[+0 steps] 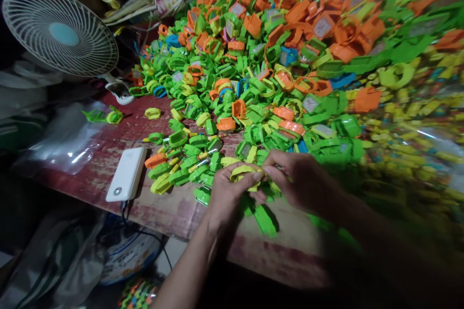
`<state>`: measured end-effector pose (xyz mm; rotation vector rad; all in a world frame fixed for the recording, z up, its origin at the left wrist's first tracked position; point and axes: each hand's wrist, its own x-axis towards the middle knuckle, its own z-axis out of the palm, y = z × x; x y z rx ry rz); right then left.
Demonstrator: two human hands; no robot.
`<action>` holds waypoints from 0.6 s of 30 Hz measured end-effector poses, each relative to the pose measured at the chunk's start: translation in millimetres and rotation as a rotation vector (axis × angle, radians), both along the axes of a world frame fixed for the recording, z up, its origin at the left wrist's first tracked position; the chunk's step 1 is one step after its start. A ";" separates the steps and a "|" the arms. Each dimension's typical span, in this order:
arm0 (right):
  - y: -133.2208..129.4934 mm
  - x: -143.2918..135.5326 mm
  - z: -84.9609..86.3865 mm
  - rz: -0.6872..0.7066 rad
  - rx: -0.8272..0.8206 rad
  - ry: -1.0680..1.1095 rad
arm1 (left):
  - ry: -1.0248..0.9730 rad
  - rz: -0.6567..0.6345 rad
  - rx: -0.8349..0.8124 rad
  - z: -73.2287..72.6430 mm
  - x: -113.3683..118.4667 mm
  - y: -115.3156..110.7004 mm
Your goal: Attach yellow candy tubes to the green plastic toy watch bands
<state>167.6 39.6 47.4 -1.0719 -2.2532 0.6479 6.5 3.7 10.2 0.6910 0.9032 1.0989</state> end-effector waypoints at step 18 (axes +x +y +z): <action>14.0 -3.4 22.8 -0.143 -0.246 0.237 | 0.451 0.013 0.160 60.6 -46.3 23.4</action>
